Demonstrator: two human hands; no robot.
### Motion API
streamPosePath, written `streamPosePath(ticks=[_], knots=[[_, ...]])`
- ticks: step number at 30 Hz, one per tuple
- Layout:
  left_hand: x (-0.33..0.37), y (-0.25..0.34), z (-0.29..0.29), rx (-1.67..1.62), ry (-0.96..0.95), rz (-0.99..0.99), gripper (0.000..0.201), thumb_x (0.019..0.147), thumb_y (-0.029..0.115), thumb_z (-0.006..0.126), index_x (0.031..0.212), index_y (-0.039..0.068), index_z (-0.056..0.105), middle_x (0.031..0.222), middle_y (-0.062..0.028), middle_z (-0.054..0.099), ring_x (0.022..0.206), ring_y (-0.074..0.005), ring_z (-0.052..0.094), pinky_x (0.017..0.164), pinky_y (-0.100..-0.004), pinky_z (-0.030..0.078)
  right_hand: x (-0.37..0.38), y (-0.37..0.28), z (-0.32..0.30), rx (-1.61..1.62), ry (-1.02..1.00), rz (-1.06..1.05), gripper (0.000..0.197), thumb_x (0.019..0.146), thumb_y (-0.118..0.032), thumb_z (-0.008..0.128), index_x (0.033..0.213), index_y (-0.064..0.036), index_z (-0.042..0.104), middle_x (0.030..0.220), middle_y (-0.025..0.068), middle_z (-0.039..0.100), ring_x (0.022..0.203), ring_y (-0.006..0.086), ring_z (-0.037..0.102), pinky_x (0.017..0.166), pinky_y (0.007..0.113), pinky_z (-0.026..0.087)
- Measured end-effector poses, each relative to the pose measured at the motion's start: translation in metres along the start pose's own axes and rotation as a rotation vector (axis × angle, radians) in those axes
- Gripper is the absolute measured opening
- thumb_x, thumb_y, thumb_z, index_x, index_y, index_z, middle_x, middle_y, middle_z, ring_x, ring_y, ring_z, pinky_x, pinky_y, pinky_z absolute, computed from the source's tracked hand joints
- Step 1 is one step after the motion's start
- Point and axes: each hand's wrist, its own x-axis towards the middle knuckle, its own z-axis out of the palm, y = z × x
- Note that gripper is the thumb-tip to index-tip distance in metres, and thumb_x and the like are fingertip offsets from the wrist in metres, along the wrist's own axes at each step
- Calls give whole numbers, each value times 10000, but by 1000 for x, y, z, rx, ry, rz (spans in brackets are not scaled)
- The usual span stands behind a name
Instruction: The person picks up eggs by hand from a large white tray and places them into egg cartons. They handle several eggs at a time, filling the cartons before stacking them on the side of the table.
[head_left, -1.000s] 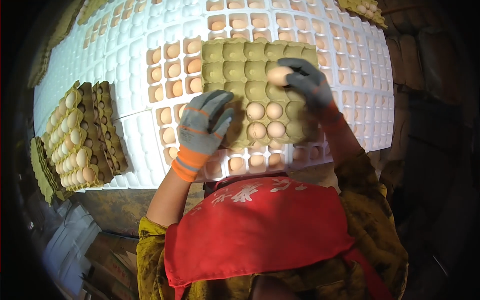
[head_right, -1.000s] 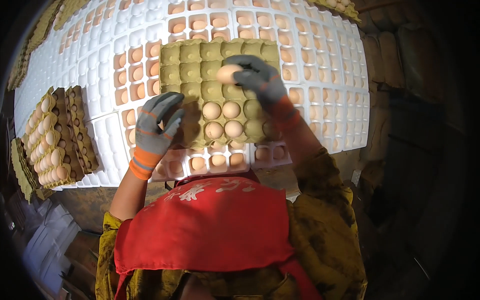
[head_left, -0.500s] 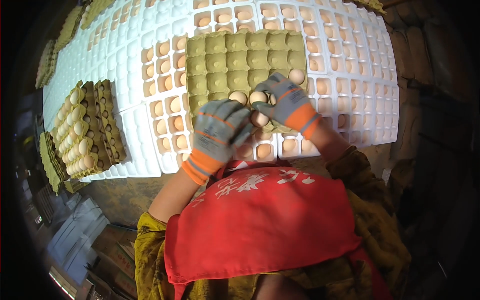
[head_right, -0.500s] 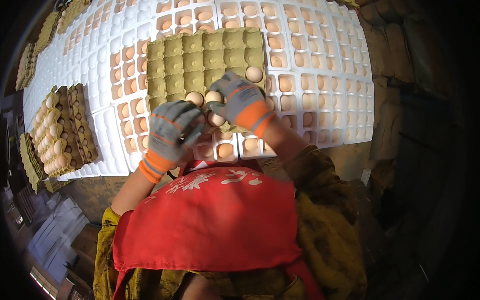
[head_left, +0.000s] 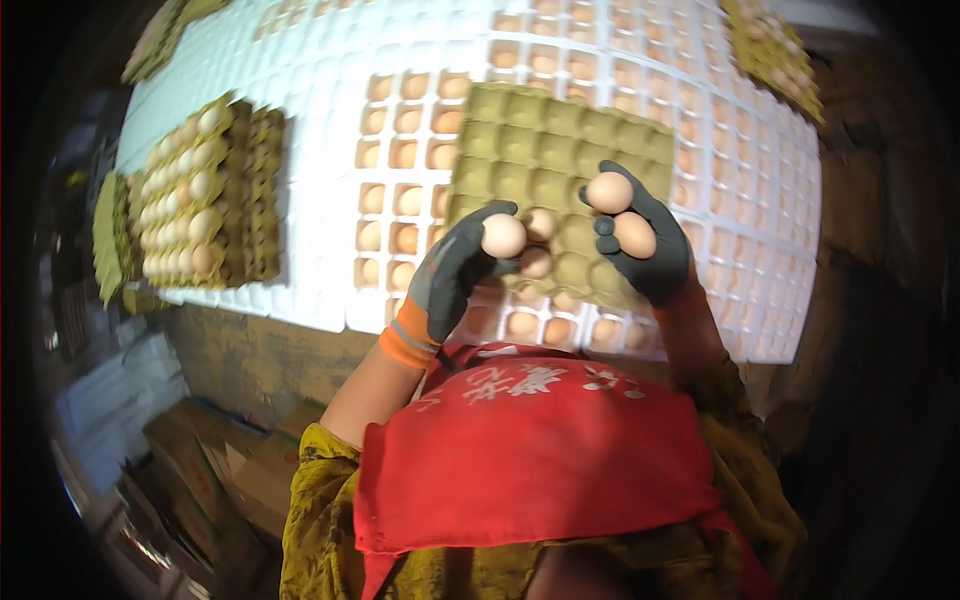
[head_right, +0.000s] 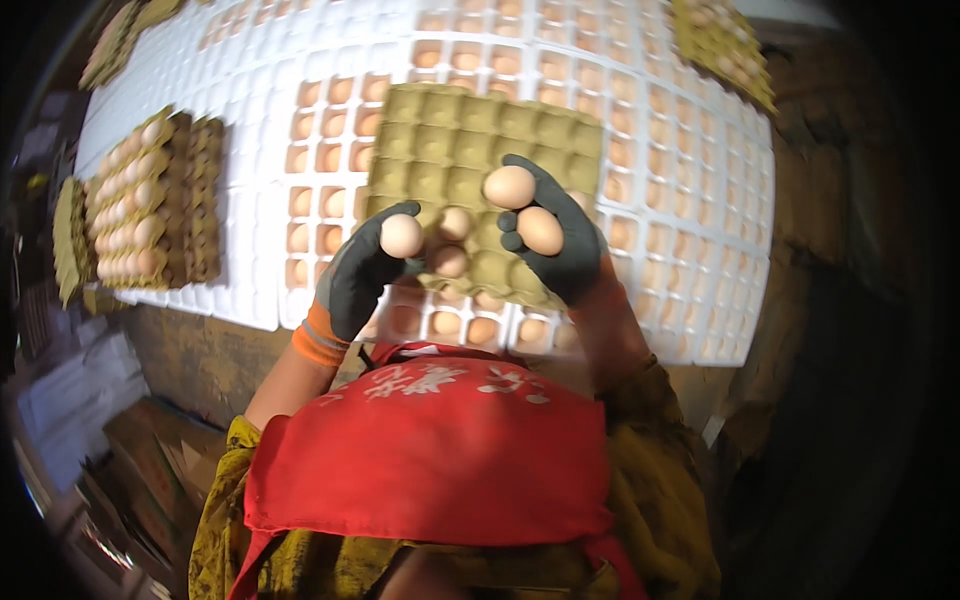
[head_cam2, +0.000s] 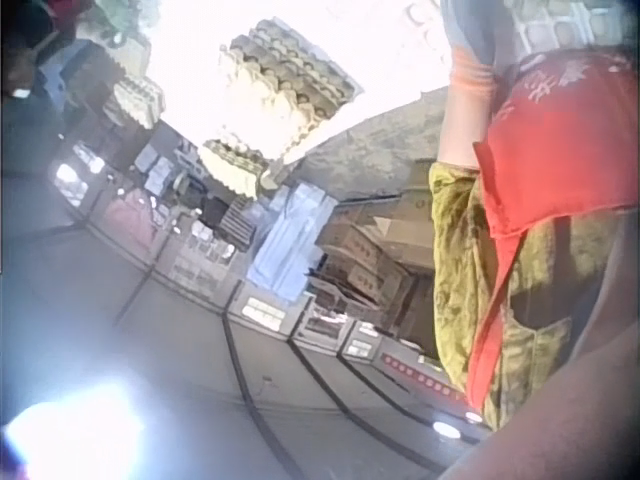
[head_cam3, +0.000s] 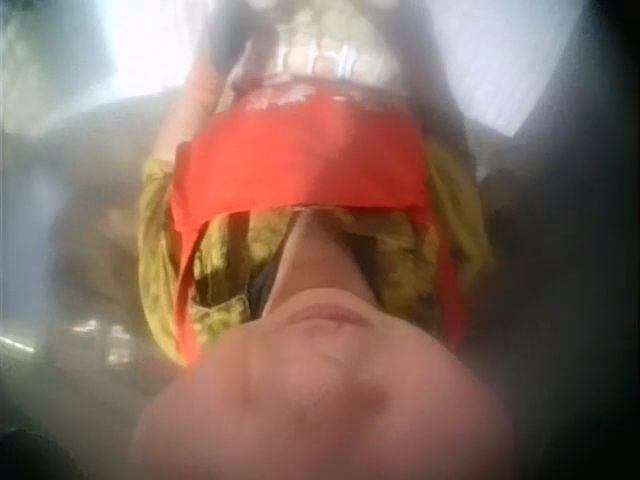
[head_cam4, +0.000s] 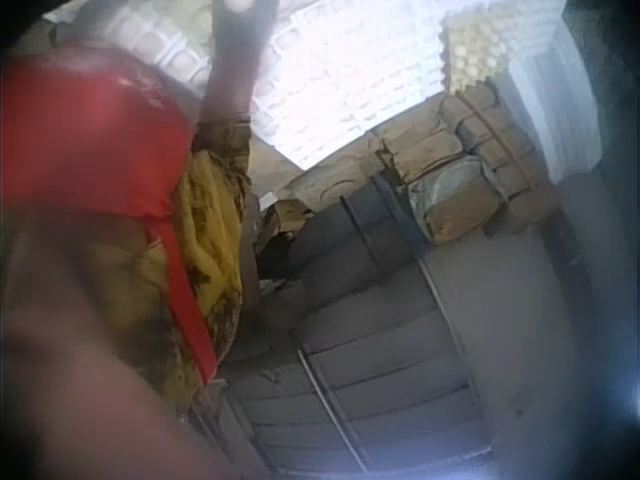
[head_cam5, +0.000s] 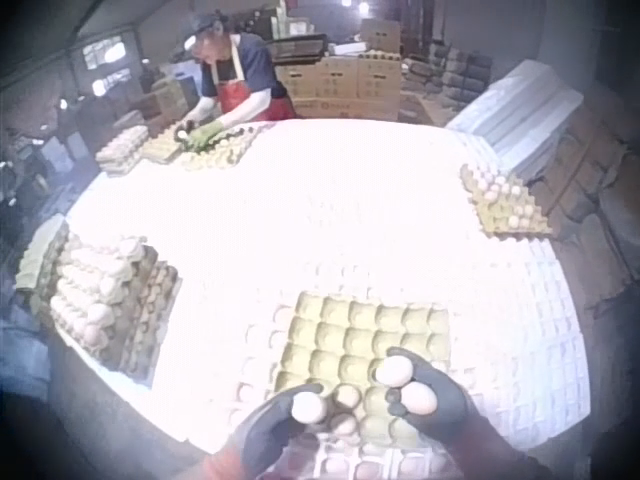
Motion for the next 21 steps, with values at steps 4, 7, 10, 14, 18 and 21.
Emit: streamPosePath(ticks=[4, 7, 10, 14, 18, 21], knots=[[-17, -18, -70, -339, 35, -18, 588, 1092, 479, 387, 1401, -8, 500, 970, -68, 676, 929, -190, 670, 926, -398, 547, 26, -18, 44, 2, -96, 26, 695, 895, 2, 653, 1537, 13, 387, 1190, 2, 650, 881, 35, 537, 843, 218, 485], [-33, -19, -95, -573, 47, -8, 602, 1083, 523, 386, 1339, -1, 537, 783, -26, 654, 835, -191, 674, 827, -356, 567, 54, -19, 70, -29, -300, -2, 572, 957, -41, 587, 1505, -5, 425, 1248, 37, 602, 991, 97, 584, 893, 275, 513], [-59, -6, -110, -462, 355, 73, 498, 1086, 482, 429, 1107, 20, 611, 786, -40, 631, 742, -169, 619, 772, -310, 565, 79, -17, 115, -101, -415, -141, 533, 974, -83, 610, 1478, -2, 457, 1257, 61, 607, 1006, 112, 606, 890, 283, 522], [-87, -10, -184, -437, 478, 118, 611, 1049, 566, 457, 1256, 7, 595, 749, -34, 659, 722, -166, 663, 751, -300, 571, 119, -13, 192, 137, -397, 142, 375, 991, -136, 654, 1339, -21, 576, 1134, 86, 662, 890, 119, 635, 758, 262, 537], [-107, -3, -238, -427, 425, 214, 590, 1046, 535, 495, 1270, -3, 591, 830, -49, 660, 775, -151, 646, 811, -309, 564, 168, 18, 269, -14, -309, 124, 360, 943, -213, 713, 1260, -66, 623, 1029, 80, 679, 853, 124, 618, 741, 271, 531], [-102, 12, -227, -6, 783, 322, 442, 1064, 359, 529, 1257, -31, 602, 990, -90, 677, 861, -164, 660, 831, -294, 556, 186, 44, 301, -728, -351, -324, 310, 890, -225, 700, 1183, -123, 681, 1127, 121, 689, 1015, 323, 658, 915, 400, 531]])
